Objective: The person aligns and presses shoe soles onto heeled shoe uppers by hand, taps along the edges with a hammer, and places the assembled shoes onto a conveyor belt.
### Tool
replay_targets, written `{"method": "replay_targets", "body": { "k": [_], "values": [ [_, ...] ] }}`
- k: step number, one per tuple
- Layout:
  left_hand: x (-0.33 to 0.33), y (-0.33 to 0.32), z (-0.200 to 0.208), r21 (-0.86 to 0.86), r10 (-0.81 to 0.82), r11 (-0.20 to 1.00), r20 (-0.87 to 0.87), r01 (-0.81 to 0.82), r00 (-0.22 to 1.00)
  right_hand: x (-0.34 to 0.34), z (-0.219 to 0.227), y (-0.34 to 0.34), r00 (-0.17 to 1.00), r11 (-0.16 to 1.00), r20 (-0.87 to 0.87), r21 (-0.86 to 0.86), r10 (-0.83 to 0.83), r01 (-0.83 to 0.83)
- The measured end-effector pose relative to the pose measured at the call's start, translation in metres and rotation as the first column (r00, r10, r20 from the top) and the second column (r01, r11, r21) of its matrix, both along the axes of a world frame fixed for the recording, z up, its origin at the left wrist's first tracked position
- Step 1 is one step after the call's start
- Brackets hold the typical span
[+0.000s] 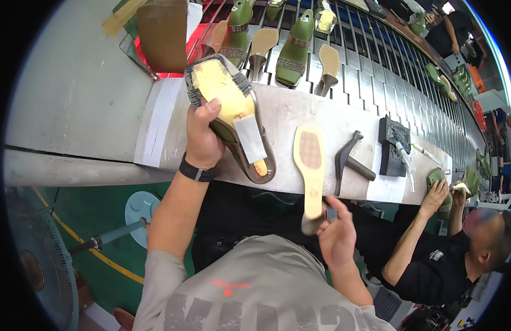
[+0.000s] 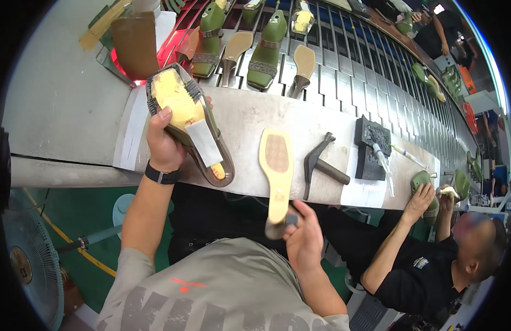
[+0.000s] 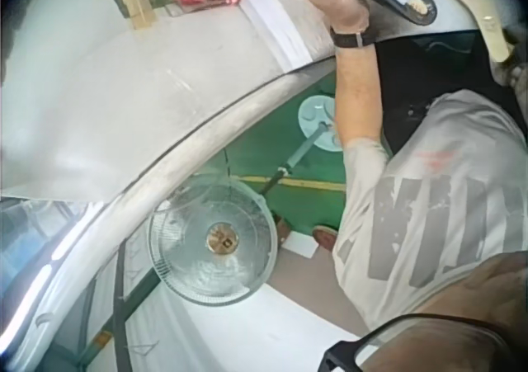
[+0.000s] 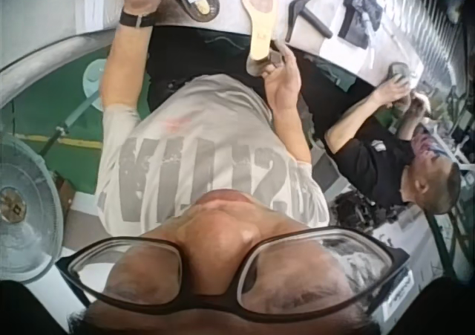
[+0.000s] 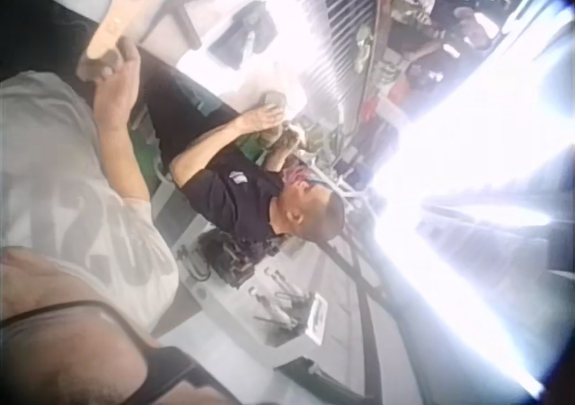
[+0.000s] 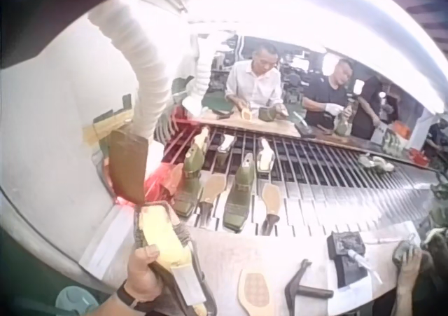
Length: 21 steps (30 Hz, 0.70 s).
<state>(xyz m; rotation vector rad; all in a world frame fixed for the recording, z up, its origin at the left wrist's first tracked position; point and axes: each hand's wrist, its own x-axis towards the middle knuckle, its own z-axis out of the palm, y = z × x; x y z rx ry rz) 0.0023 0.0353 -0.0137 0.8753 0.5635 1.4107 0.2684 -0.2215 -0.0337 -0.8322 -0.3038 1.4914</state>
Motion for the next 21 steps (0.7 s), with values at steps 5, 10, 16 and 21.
{"method": "replay_targets", "body": {
  "k": [5, 10, 16, 21],
  "values": [
    [0.024, -0.012, -0.005, 0.104, -0.190, 0.973, -0.136, 0.204, 0.972, 0.007, 0.018, 0.041, 0.917, 0.945, 0.285, -0.248, 0.280, -0.212],
    [0.021, 0.005, 0.049, 0.065, -0.337, 0.941, 0.129, 0.331, 0.933, 0.018, 0.041, 0.045, 0.924, 0.983, 0.364, 0.091, 0.114, -0.157],
    [0.037, -0.008, 0.084, 0.076, -0.363, 0.928, -0.045, 0.365, 0.931, -0.012, 0.083, 0.067, 0.871, 0.968, 0.491, 0.220, -0.001, -0.123],
    [0.037, -0.014, 0.084, 0.067, -0.378, 0.922, -0.057, 0.381, 0.924, -0.006, 0.087, 0.082, 0.869, 0.969, 0.495, 0.216, -0.001, -0.122]
  ]
}}
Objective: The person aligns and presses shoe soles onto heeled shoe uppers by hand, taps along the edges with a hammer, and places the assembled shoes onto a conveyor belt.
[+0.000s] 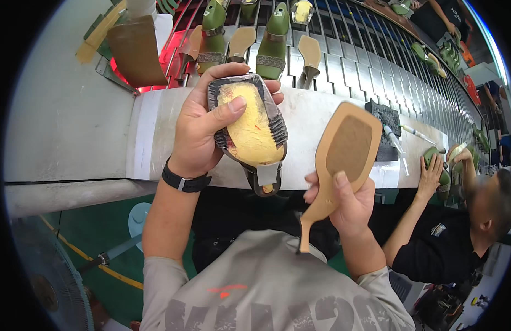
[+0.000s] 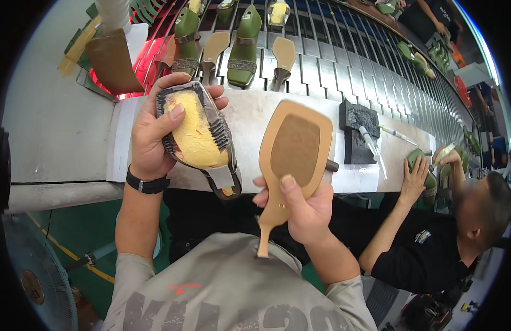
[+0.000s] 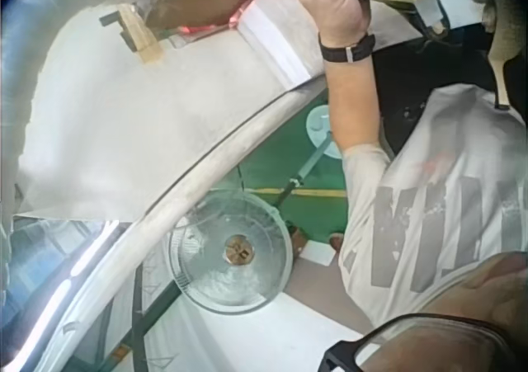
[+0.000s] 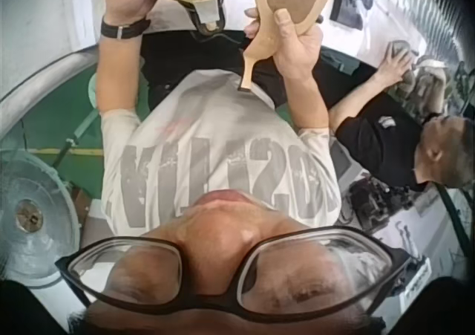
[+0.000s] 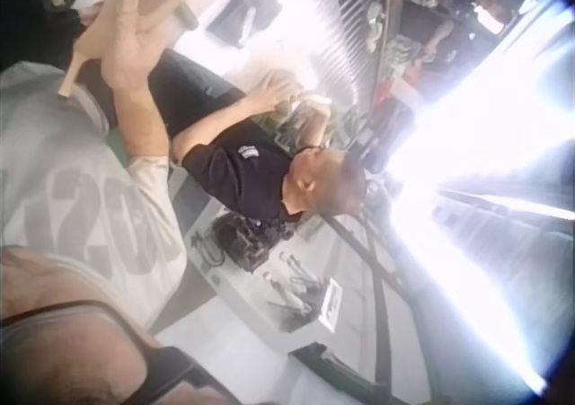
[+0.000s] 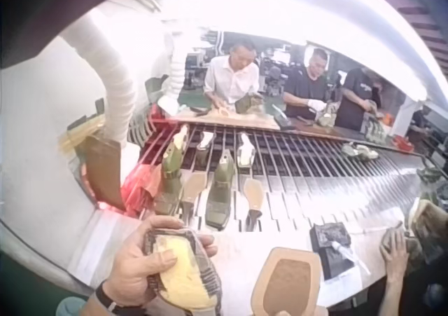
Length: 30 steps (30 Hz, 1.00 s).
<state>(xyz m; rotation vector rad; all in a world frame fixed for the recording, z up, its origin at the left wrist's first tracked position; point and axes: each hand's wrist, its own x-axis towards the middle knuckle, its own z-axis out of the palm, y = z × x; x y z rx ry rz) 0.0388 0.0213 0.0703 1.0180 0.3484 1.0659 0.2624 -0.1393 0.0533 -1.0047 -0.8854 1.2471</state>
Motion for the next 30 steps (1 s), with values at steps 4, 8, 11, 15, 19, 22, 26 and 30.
{"method": "replay_targets", "body": {
  "k": [4, 8, 11, 15, 19, 22, 26, 30],
  "values": [
    [0.001, -0.003, 0.000, 0.019, -0.005, 1.000, -0.020, 0.006, 1.000, -0.010, 0.005, 0.041, 0.995, 0.997, 0.094, -0.067, -0.036, 0.042],
    [0.003, -0.003, -0.002, 0.040, -0.006, 0.999, -0.013, 0.006, 1.000, -0.017, -0.003, 0.071, 0.986, 0.982, 0.087, 0.112, 0.140, -0.149],
    [0.004, -0.003, -0.003, 0.054, 0.013, 0.998, -0.003, -0.013, 1.000, -0.026, -0.001, 0.080, 0.989, 0.985, 0.004, 0.088, 0.149, -0.149],
    [0.003, -0.005, -0.002, 0.031, 0.029, 0.999, 0.017, -0.029, 0.999, -0.023, 0.015, 0.078, 0.975, 0.993, 0.192, 0.033, 0.109, -0.117],
    [-0.001, -0.011, 0.002, -0.051, 0.035, 0.998, 0.008, -0.034, 0.999, -0.003, 0.018, 0.045, 1.000, 0.986, -0.017, -0.169, 0.006, -0.009],
    [0.002, -0.023, 0.011, -0.008, 0.011, 1.000, -0.016, -0.011, 1.000, -0.008, 0.029, 0.014, 0.974, 0.972, -0.059, -0.071, 0.220, -0.224],
    [0.004, -0.036, 0.012, 0.072, -0.064, 0.995, -0.070, 0.069, 0.995, -0.036, 0.047, 0.005, 0.936, 0.929, -0.114, -0.130, 0.332, -0.346],
    [0.002, -0.042, 0.011, -0.046, -0.110, 0.993, 0.050, 0.113, 0.993, -0.043, 0.044, 0.012, 0.944, 0.935, -0.158, -0.162, 0.290, -0.315]
  ]
}}
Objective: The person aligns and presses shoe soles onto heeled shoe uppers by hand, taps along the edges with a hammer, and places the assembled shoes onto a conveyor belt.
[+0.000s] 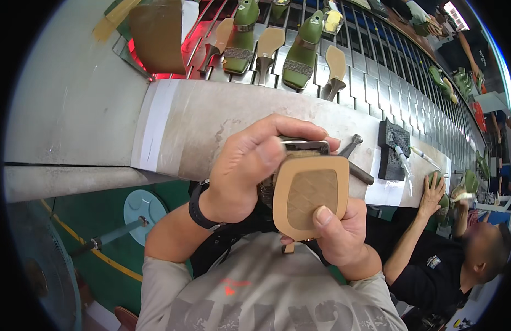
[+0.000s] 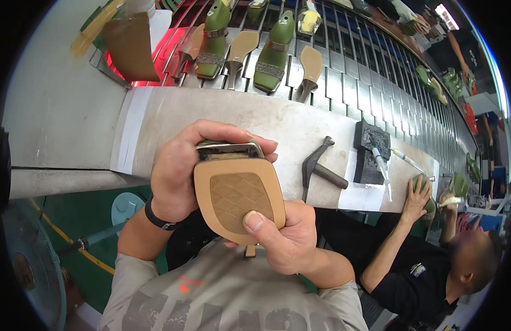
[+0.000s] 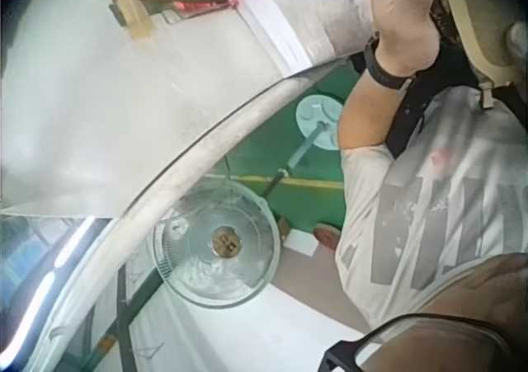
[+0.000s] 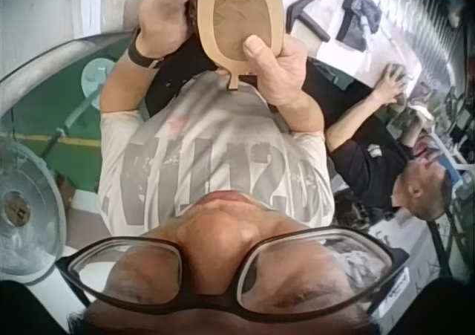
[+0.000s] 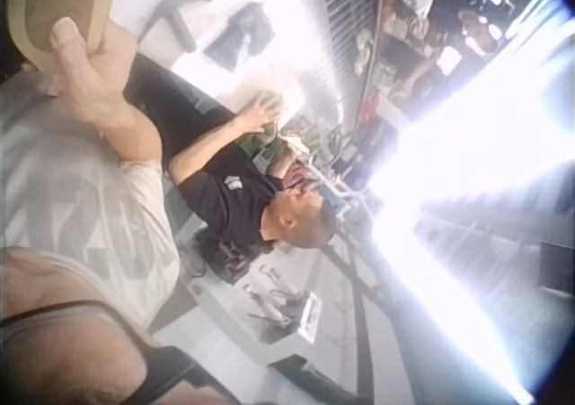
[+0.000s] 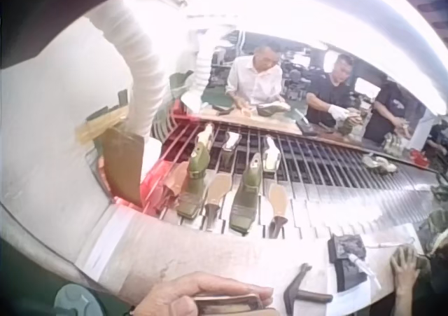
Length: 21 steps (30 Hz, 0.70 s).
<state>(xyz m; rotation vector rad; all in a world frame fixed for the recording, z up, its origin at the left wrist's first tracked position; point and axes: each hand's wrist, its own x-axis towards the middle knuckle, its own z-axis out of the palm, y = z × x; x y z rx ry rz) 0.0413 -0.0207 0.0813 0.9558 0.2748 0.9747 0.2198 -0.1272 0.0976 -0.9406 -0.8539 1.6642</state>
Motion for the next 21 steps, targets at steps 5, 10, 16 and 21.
{"method": "replay_targets", "body": {
  "k": [5, 10, 16, 21],
  "values": [
    [0.0034, -0.0079, -0.0112, 0.187, 0.059, 0.980, 0.022, -0.062, 0.998, -0.0034, -0.0036, -0.0005, 0.995, 0.994, 0.102, 0.106, -0.011, 0.000],
    [0.0036, -0.0081, -0.0135, 0.266, 0.071, 0.962, -0.030, -0.060, 0.997, 0.0009, -0.0056, -0.0019, 0.994, 0.997, 0.107, 0.074, 0.026, -0.034],
    [0.0040, -0.0073, -0.0130, 0.274, 0.068, 0.960, -0.056, -0.050, 0.996, 0.0034, -0.0073, -0.0028, 0.994, 0.995, 0.103, 0.092, 0.035, -0.045],
    [0.0031, -0.0072, -0.0132, 0.287, 0.075, 0.956, -0.056, -0.056, 0.996, 0.0019, -0.0086, -0.0025, 0.996, 0.990, 0.088, 0.131, 0.030, -0.041]
  ]
}}
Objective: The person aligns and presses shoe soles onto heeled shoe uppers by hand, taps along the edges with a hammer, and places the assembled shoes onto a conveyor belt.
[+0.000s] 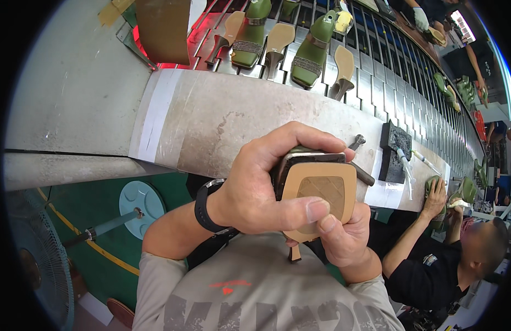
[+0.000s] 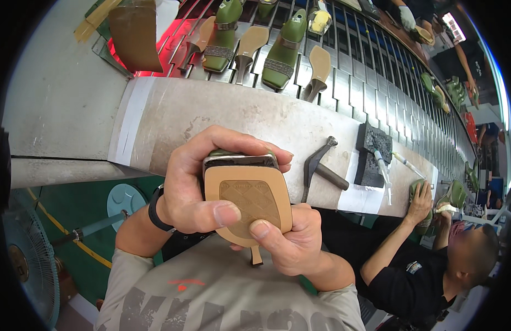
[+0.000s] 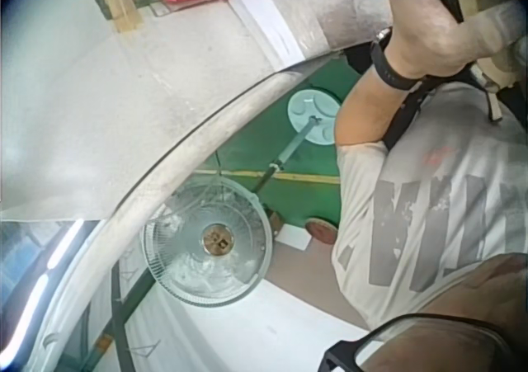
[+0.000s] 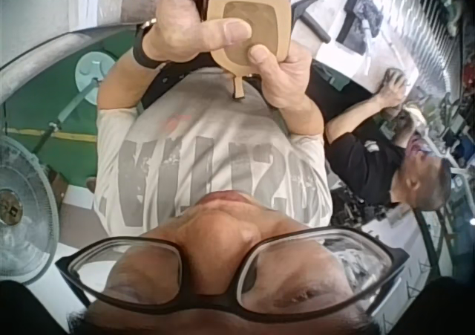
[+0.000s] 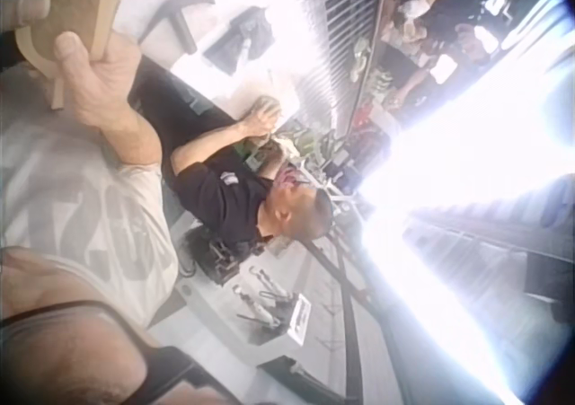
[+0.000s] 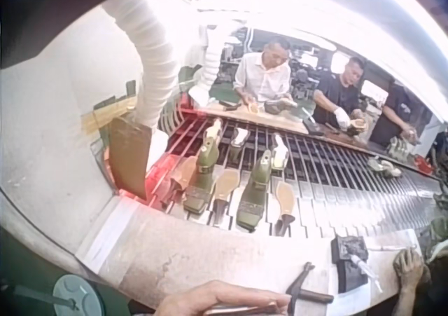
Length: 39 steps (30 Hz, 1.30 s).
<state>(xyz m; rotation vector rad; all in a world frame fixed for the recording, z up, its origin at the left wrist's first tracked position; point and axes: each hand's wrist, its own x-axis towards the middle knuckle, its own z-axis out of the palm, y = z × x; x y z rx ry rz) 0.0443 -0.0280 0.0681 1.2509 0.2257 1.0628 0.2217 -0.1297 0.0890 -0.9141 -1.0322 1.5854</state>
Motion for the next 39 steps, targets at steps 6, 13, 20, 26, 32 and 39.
{"method": "replay_targets", "body": {
  "k": [6, 13, 20, 26, 32, 39],
  "values": [
    [0.000, 0.000, -0.001, -0.015, -0.004, 1.000, 0.010, 0.004, 1.000, 0.001, 0.002, 0.000, 1.000, 1.000, 0.010, -0.023, 0.013, -0.013],
    [-0.001, 0.001, -0.002, 0.011, -0.019, 1.000, 0.011, 0.019, 1.000, -0.003, 0.006, 0.000, 1.000, 0.998, -0.023, -0.060, -0.008, 0.007],
    [0.001, -0.004, 0.004, -0.075, -0.021, 0.997, 0.027, 0.023, 0.999, 0.000, 0.008, 0.000, 1.000, 0.995, 0.005, -0.095, 0.004, -0.004],
    [0.000, 0.018, 0.011, -0.094, -0.068, 0.994, -0.063, 0.062, 0.996, -0.002, 0.020, 0.015, 0.997, 0.976, 0.023, -0.207, -0.067, 0.071],
    [0.024, 0.047, -0.002, -0.266, -0.041, 0.960, 0.170, 0.086, 0.985, 0.019, 0.015, 0.053, 0.994, 0.972, 0.001, -0.212, -0.107, 0.105],
    [0.025, 0.055, -0.008, -0.129, -0.043, 0.990, 0.071, 0.052, 0.997, 0.024, 0.013, 0.058, 0.993, 0.974, 0.016, -0.189, -0.121, 0.122]
  ]
}}
